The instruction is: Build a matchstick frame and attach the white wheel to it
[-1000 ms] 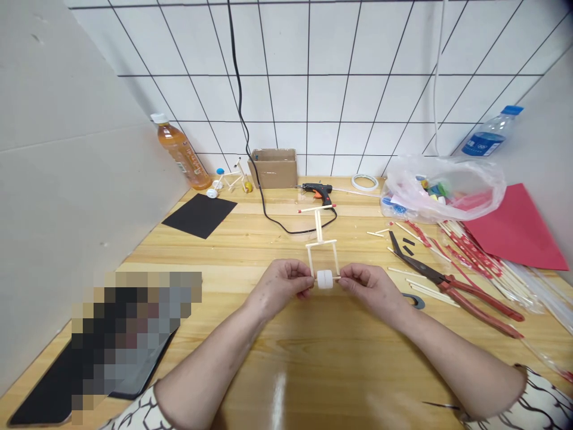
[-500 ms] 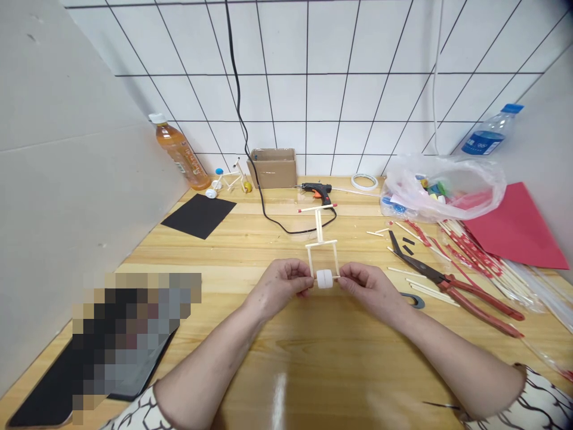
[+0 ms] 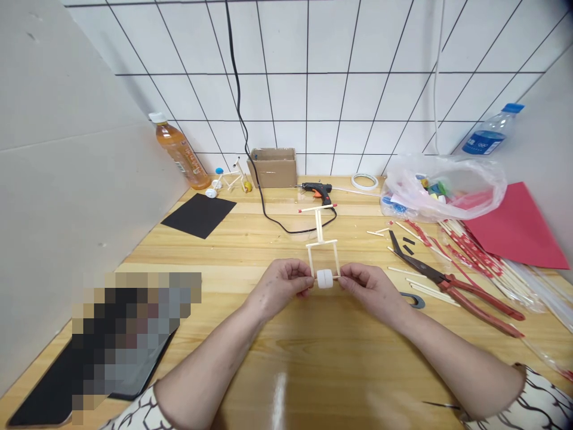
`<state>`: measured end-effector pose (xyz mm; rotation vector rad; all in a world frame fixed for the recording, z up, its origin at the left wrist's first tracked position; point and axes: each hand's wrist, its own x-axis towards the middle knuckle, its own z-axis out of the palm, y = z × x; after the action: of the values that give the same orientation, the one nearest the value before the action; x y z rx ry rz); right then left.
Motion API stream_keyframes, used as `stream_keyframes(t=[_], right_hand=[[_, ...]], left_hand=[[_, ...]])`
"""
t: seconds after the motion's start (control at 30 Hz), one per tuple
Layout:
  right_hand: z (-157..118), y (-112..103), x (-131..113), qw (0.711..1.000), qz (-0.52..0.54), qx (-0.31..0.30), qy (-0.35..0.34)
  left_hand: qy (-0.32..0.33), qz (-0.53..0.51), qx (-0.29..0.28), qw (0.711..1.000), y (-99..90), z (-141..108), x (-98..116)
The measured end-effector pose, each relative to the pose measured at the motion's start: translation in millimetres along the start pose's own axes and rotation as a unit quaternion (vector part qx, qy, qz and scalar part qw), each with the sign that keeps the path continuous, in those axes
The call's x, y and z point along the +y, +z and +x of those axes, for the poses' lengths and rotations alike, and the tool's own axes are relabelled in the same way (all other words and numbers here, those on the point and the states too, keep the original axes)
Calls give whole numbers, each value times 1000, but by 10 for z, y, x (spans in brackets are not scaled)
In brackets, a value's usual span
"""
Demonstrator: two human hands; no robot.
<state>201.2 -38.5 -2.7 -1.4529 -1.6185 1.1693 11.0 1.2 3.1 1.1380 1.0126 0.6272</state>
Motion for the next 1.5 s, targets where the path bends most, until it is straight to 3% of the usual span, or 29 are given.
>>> stream_keyframes(t=[1.5], right_hand=[[-4,-4,39,998,53,-12,6]], left_hand=[[16,28,10,999,-4,-16,-7]])
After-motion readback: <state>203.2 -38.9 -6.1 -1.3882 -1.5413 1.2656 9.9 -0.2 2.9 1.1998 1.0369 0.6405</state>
